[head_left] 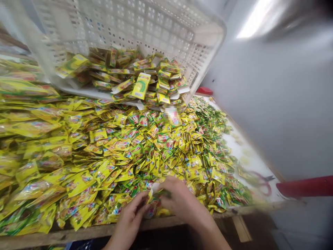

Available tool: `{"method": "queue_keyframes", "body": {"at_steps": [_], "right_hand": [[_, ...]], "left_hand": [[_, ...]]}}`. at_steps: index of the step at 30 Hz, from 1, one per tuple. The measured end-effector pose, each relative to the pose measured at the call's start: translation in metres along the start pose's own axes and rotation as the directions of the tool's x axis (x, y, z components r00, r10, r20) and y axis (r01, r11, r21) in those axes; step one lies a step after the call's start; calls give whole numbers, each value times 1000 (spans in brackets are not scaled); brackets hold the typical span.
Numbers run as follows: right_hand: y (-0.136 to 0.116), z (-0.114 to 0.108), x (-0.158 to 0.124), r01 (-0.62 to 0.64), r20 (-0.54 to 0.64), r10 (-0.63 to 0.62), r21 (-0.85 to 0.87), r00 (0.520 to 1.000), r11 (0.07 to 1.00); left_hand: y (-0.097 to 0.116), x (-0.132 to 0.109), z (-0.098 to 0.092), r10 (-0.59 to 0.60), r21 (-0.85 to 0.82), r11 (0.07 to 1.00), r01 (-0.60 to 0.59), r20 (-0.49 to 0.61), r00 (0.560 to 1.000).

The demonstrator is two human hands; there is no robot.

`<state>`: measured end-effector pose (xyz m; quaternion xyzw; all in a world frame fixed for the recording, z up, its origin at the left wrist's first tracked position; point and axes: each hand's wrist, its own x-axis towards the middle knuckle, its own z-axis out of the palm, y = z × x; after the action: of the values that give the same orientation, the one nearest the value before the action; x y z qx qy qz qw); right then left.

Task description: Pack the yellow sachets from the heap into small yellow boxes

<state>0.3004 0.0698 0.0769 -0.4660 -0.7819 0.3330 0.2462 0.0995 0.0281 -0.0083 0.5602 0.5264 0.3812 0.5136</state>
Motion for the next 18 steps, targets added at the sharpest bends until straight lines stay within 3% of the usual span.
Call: {"method": "queue_keyframes", "body": {"at_steps": [4, 9, 13, 18], "right_hand": [[-12, -4, 2, 26, 45, -25, -16, 999, 1000], [-5, 18, 3, -19, -189, 17, -6, 982, 1000], [5, 33, -1, 112, -248, -120, -43, 961, 993], [4, 32, -8, 202, -188, -215, -83, 958, 976]], "left_hand": [[8, 0, 4, 18, -14, 1000, -17, 39, 999], [15, 6, 8, 26, -160, 987, -12, 89, 996], [15, 9, 6, -19, -172, 985, 27, 50, 999], [14, 7, 2, -42, -144, 988, 52, 71, 997]]}}
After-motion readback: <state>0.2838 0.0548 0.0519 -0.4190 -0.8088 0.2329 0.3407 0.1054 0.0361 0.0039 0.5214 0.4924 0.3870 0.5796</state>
